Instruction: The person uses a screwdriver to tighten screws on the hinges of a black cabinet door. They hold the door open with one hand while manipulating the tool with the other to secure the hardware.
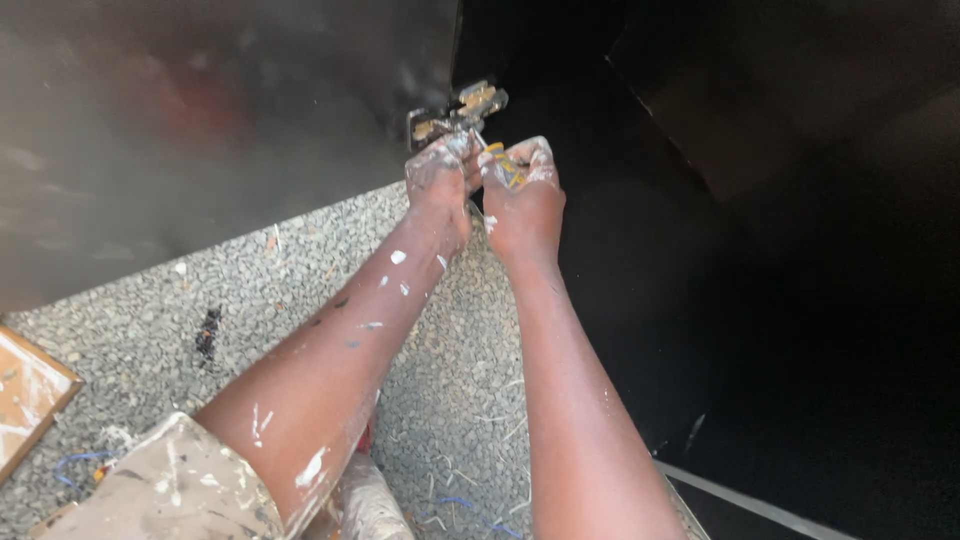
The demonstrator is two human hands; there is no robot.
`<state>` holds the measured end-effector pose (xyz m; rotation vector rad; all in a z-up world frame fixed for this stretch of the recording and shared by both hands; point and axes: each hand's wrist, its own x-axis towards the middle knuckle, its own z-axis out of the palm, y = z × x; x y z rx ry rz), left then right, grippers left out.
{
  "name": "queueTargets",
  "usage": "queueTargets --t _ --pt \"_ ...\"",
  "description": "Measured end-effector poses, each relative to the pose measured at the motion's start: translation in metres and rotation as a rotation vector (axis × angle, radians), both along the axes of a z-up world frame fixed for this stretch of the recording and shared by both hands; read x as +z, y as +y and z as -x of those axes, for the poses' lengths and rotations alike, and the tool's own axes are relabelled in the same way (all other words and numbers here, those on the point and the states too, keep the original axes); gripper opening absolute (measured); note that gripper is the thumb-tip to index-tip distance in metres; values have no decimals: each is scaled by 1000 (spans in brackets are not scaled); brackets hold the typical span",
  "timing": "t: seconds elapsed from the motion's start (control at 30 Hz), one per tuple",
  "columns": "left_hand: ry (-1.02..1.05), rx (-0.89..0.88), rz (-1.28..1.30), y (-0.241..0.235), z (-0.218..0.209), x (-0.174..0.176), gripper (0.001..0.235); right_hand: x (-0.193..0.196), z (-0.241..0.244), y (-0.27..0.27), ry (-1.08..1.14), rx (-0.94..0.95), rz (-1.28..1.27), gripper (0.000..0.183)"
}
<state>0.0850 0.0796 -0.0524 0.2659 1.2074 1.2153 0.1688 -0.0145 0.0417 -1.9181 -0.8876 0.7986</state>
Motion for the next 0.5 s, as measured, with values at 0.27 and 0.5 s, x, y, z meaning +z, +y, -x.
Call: queueTargets --t 0.27,0.5 --pt "-72 30 -41 -1 1 -29 28 11 10 4 514 -49 -44 25" --pt "-115 39 -26 -14 9 -5 28 24 14 -6 535 -28 15 24"
